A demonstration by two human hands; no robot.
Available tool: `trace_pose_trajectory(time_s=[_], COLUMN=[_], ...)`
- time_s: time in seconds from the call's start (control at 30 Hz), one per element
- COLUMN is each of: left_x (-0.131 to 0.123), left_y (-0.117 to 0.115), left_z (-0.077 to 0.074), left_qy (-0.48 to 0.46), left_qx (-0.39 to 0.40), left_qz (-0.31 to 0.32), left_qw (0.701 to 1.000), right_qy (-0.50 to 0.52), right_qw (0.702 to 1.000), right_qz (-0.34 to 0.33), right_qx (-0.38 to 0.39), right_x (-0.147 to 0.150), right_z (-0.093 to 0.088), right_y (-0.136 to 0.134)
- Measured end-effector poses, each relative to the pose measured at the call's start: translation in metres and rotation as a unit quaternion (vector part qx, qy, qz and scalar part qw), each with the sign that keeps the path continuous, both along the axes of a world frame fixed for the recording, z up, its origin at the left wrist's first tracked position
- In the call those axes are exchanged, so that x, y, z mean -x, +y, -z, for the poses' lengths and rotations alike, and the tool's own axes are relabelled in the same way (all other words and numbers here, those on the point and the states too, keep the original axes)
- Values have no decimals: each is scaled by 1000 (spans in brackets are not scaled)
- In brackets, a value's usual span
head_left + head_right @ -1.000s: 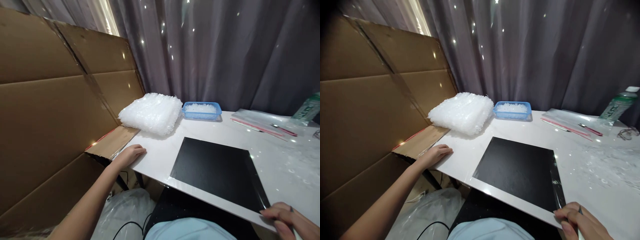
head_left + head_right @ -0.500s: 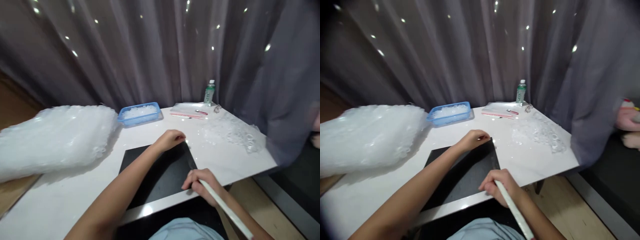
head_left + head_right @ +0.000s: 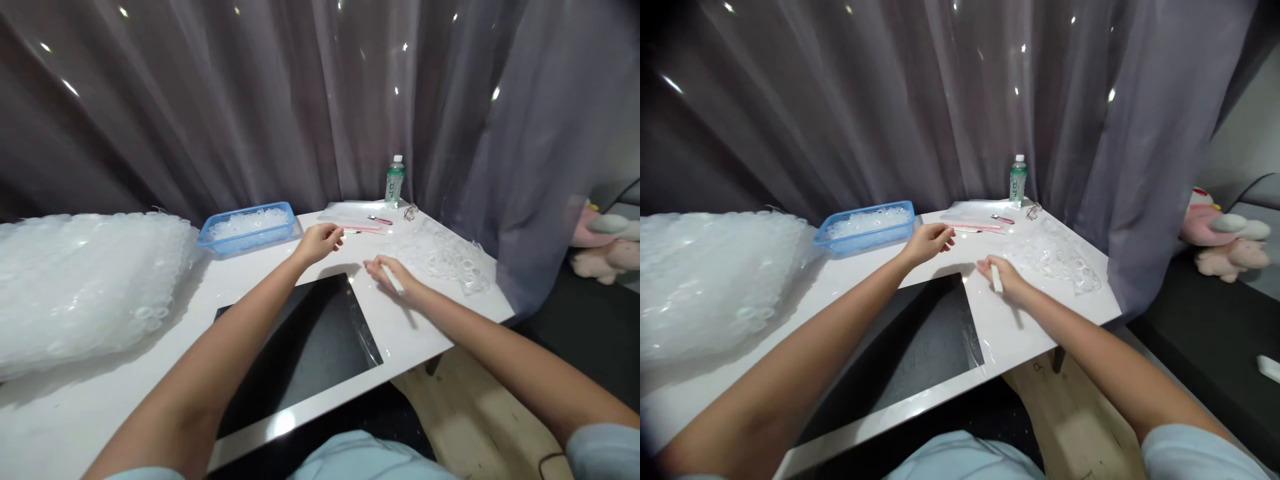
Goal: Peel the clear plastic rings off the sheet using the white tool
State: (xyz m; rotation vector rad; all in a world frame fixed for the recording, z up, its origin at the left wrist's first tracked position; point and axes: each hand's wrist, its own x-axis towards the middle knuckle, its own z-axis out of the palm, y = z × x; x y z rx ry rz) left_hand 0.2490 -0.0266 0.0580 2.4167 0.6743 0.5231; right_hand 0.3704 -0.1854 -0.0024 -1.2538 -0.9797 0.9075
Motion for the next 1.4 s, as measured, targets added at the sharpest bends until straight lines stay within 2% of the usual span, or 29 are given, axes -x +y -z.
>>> trace_pose_trajectory(time_s=[0.07, 0.17, 0.23, 0.33, 0.4, 0.5, 0.57, 0.63, 0.7, 0.73, 0.8, 0.87, 0.93, 1.03, 1.1, 1.13, 1.17, 1.27, 1.33, 1.4], left_x=[21, 39, 36, 11, -13, -47, -64, -73, -71, -66, -51, -35, -24, -28, -42, -50, -57, -71, -66, -51], left_y=[-6, -25, -38, -55, -68, -92, -102, -101, -90, -83, -70, -60, -57, -59, -62, -64, -66, -69, -67, -65], left_z=[4, 24, 39, 58, 65, 71, 69, 64, 56, 53, 47, 47, 50, 58, 62, 64, 65, 65, 66, 67], left_qy=[96, 255, 292, 324, 315, 230, 136, 26, -48, -55, -11, 91, 173, 196, 168, 147, 124, 72, 68, 95], left_qx=[-64, -157, -165, -118, -96, -78, -31, 10, 19, 10, -26, -74, -110, -141, -163, -173, -179, -171, -167, -176], left_qz=[15, 44, -2, -86, -92, -5, 29, 32, 36, 53, 124, 216, 249, 244, 247, 243, 232, 174, 114, 22], left_qw=[993, 953, 942, 935, 940, 970, 990, 999, 998, 997, 992, 969, 947, 939, 940, 943, 948, 967, 977, 979], right_qy=[-2, -42, -50, 11, 80, 130, 127, 104, 81, 69, 55, 66, 124, 198, 176, 149, 119, 41, -11, -104], right_qw=[999, 996, 996, 1000, 996, 980, 973, 983, 993, 994, 992, 989, 986, 978, 978, 982, 987, 999, 998, 992], right_qz=[29, 55, 51, 18, -25, -153, -190, -151, -75, -35, 25, 45, 31, -44, -108, -118, -107, -6, 45, 57], right_qx=[-21, -59, -45, 8, 14, 9, 7, -12, -49, -72, -110, -122, -105, -47, -5, 8, 14, -18, -50, -51], right_x=[-22, -50, -60, -55, -40, -22, -25, -40, -60, -67, -73, -64, -44, -17, -14, -17, -23, -49, -63, -70], right_z=[-15, -41, -51, -43, -24, 7, 19, 20, 12, 7, -4, -9, -6, 11, 21, 23, 22, 9, -3, -12], right_y=[5, 1, -12, -44, -67, -90, -93, -88, -79, -76, -72, -75, -81, -86, -83, -80, -76, -68, -69, -73])
